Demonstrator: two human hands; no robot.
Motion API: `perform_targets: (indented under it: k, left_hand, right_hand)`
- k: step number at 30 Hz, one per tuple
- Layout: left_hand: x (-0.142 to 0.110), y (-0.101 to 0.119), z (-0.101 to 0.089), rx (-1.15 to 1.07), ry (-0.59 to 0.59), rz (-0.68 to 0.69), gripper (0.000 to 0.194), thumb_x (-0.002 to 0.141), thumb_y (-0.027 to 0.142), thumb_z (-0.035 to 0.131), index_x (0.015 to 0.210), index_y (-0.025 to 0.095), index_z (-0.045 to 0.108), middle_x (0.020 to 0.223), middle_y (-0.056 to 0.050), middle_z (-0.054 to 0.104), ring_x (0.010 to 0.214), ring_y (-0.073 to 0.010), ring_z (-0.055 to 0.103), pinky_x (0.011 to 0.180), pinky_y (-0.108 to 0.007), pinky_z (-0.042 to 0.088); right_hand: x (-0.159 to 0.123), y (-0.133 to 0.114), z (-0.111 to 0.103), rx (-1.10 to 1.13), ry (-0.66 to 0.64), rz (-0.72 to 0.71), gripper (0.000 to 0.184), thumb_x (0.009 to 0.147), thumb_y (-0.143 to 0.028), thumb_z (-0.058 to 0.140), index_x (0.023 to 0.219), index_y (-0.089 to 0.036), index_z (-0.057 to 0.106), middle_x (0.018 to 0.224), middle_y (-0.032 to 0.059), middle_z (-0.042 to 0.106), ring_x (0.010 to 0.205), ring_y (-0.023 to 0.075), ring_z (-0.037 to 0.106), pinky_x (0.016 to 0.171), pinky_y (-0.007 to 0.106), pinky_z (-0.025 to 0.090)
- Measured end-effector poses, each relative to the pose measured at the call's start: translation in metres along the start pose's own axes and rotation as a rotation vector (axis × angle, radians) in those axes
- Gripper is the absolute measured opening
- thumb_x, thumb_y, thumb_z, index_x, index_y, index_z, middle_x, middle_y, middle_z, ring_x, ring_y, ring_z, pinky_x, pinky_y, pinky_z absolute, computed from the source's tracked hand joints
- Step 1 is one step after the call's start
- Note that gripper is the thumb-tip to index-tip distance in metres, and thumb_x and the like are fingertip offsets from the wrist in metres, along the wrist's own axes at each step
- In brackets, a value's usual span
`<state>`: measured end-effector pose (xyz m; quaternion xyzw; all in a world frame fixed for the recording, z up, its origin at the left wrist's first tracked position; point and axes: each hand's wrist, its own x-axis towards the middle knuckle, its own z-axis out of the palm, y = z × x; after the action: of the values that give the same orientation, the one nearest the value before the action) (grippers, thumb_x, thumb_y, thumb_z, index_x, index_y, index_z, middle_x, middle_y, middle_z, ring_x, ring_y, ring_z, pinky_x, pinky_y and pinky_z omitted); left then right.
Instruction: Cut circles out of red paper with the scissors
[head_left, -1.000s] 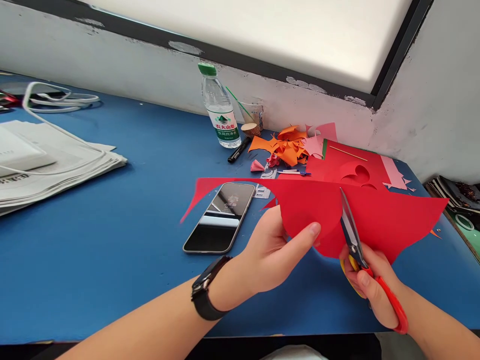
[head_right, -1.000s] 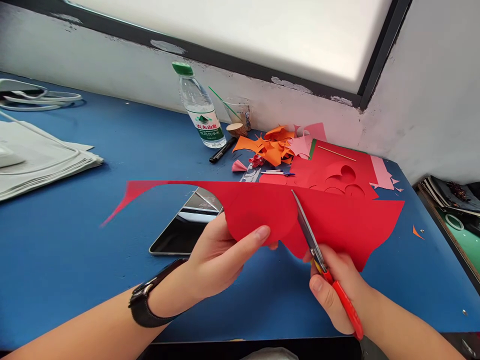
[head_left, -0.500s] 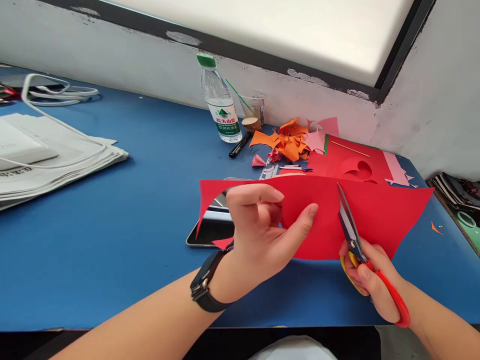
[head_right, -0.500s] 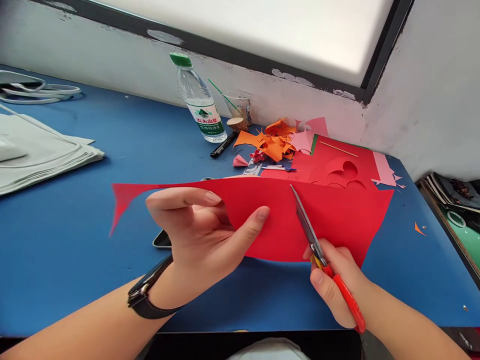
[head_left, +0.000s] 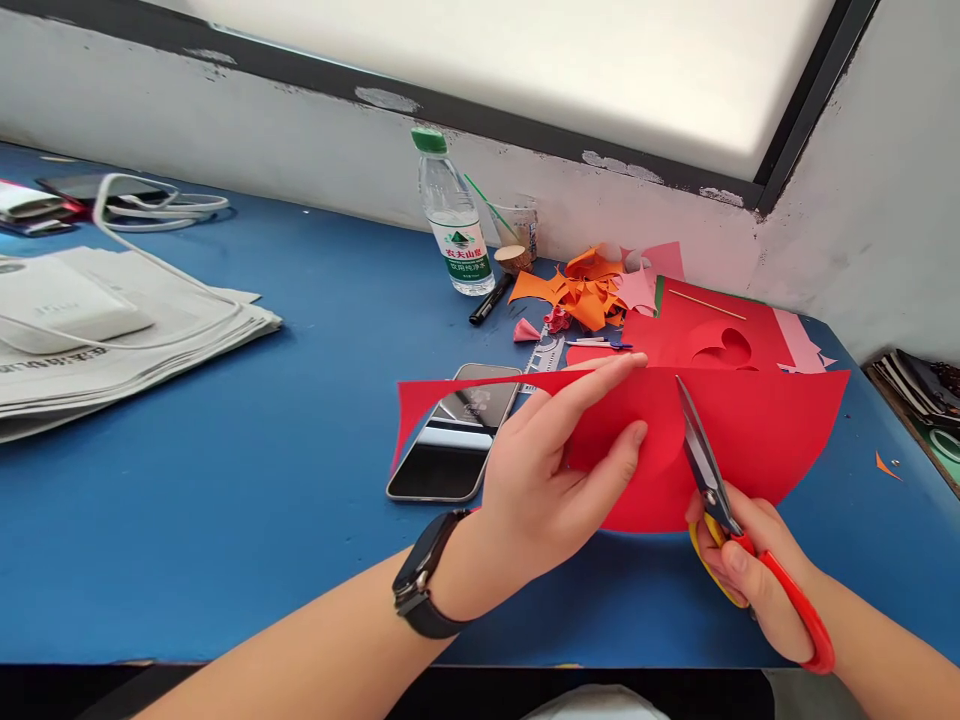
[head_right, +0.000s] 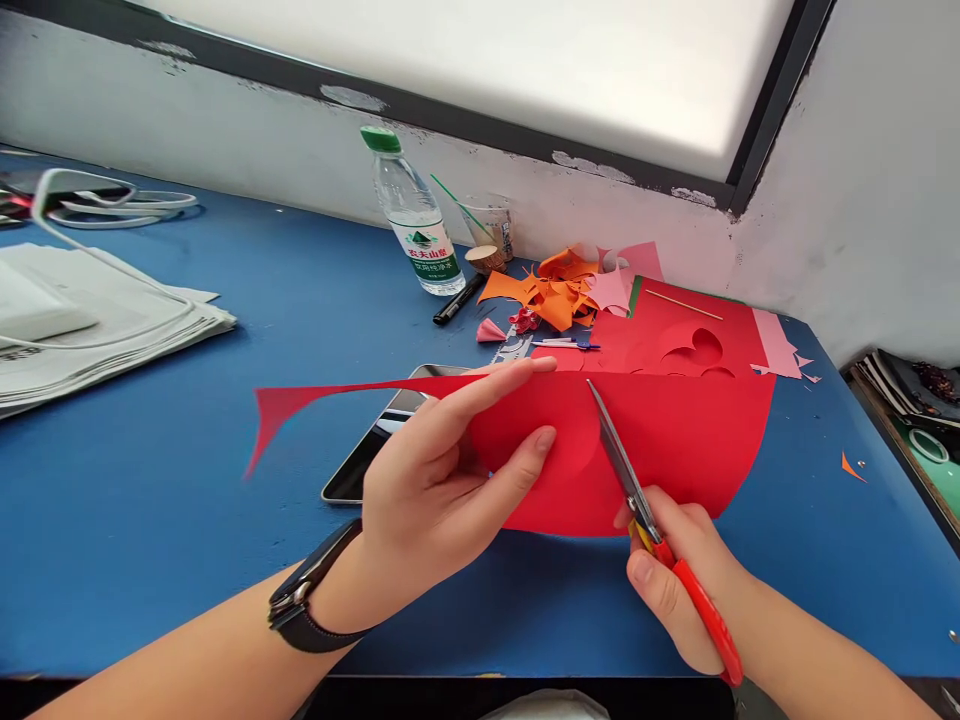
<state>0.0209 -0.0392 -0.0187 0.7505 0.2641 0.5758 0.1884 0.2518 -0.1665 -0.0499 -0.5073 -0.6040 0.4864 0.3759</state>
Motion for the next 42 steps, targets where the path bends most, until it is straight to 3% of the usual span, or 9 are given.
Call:
perform_targets:
  k: [7, 13, 33, 42]
  left_hand:
    - [0.0, 0.002, 0.002, -0.167, 0.001, -0.101, 0.054, 0.099, 0.015, 0.08, 0.151, 0.025, 0.073, 0.144, -0.008, 0.082, 0.13, -0.0274, 0.079, 0.106, -0.034, 0.066]
    - [0.001, 0.001, 0.002, -0.266, 0.001, -0.107, 0.059, 0.097, 0.008, 0.08, 0.152, 0.031, 0.073, 0.143, -0.002, 0.082, 0.13, -0.0201, 0.079, 0.114, -0.026, 0.06]
    - [0.009, 0.002, -0.001, -0.252, -0.017, -0.113, 0.053, 0.096, 0.011, 0.079, 0.147, 0.024, 0.075, 0.142, -0.008, 0.083, 0.132, -0.0269, 0.08, 0.116, -0.037, 0.066]
    - [0.01, 0.003, -0.003, -0.268, -0.013, -0.074, 0.056, 0.096, 0.008, 0.078, 0.148, 0.028, 0.075, 0.141, -0.007, 0.083, 0.131, -0.0263, 0.08, 0.118, -0.039, 0.065]
  right_hand:
    - [0.002, -0.006, 0.003, 0.091, 0.014, 0.036, 0.067, 0.103, -0.089, 0.058, 0.12, -0.024, 0.06, 0.071, -0.0087, 0.039, 0.055, 0.0111, 0.025, 0.047, 0.028, 0.022]
    - [0.001, -0.003, 0.0, 0.066, -0.01, 0.02, 0.061, 0.106, -0.085, 0.056, 0.118, -0.025, 0.061, 0.073, -0.0077, 0.039, 0.056, 0.0116, 0.029, 0.05, 0.029, 0.023]
    - [0.001, -0.011, 0.007, 0.059, 0.088, 0.033, 0.068, 0.103, -0.088, 0.057, 0.117, -0.022, 0.063, 0.07, -0.0073, 0.041, 0.056, 0.0113, 0.026, 0.046, 0.027, 0.021]
    - [0.0, -0.004, -0.001, 0.058, -0.006, 0.018, 0.06, 0.107, -0.083, 0.057, 0.12, -0.025, 0.063, 0.072, -0.0081, 0.039, 0.056, 0.0116, 0.028, 0.048, 0.027, 0.025]
